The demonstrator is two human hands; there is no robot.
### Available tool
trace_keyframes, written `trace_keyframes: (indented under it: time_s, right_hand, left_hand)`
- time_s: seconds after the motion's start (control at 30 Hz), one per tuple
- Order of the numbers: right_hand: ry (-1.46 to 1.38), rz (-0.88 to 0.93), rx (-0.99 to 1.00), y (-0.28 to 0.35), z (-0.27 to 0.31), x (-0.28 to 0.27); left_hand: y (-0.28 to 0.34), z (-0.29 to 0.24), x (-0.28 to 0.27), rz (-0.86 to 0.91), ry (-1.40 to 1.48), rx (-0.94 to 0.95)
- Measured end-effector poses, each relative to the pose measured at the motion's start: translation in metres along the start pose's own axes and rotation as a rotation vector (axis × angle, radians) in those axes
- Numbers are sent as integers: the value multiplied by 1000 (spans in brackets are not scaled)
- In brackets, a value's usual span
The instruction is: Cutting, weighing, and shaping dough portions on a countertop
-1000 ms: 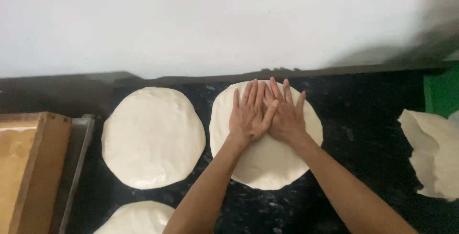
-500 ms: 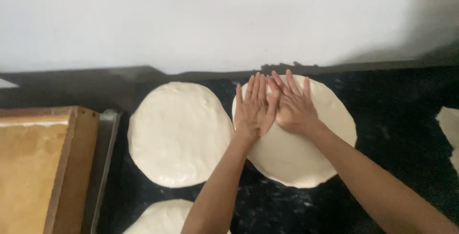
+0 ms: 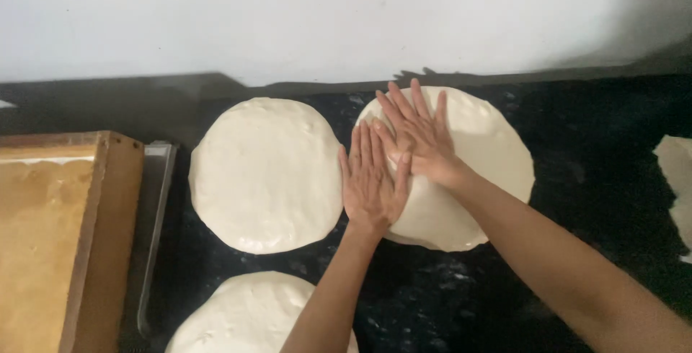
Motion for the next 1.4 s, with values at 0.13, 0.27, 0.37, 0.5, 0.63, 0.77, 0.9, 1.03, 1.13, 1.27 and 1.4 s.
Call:
trace_keyframes:
  time_s: [0.13, 0.27, 0.37, 0.5, 0.63, 0.77, 0.9, 1.03, 1.13, 1.27, 1.4]
  right_hand:
    - [1, 128, -51, -59, -77, 57]
    - [-10, -5, -22, -14, -73, 5]
    - [68, -45, -26, -18, -68, -4]
    - [-9, 85, 34, -43, -100, 27]
    - [-12, -13, 106, 37, -58, -23]
    - [74, 69, 230, 86, -72, -12]
    - [40, 43, 193, 70, -74, -19]
    - [76, 104, 132, 53, -125, 19]
    - [47, 10, 106, 93, -127, -10]
    - [65, -85, 101, 79, -159, 7]
    - [121, -76, 182, 99, -155, 16]
  left_hand:
    - [2, -13, 17, -1, 34, 31]
    - [25, -54, 17, -26, 43, 28]
    - [21, -58, 35, -50, 5, 63]
    - [32, -54, 42, -40, -30, 108]
    - [30, -57, 40, 43, 12, 111]
    - [49, -82, 66, -198, -146, 97]
    - [36, -82, 58, -87, -184, 55]
    - [46, -91, 57, -97, -82, 120]
    - [53, -122, 50, -252, -104, 161]
    - [43, -134, 66, -110, -135, 173]
    - [65, -126, 45, -147, 53, 257]
Point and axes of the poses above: each hand's wrist, its own y-axis away from the middle knuckle, its own x-axis out of the palm, z = x × y, the point moved 4 cm from there along -y, towards the middle knuckle, and after that the axes turned 5 degrees about x, right-handed, at the moved point
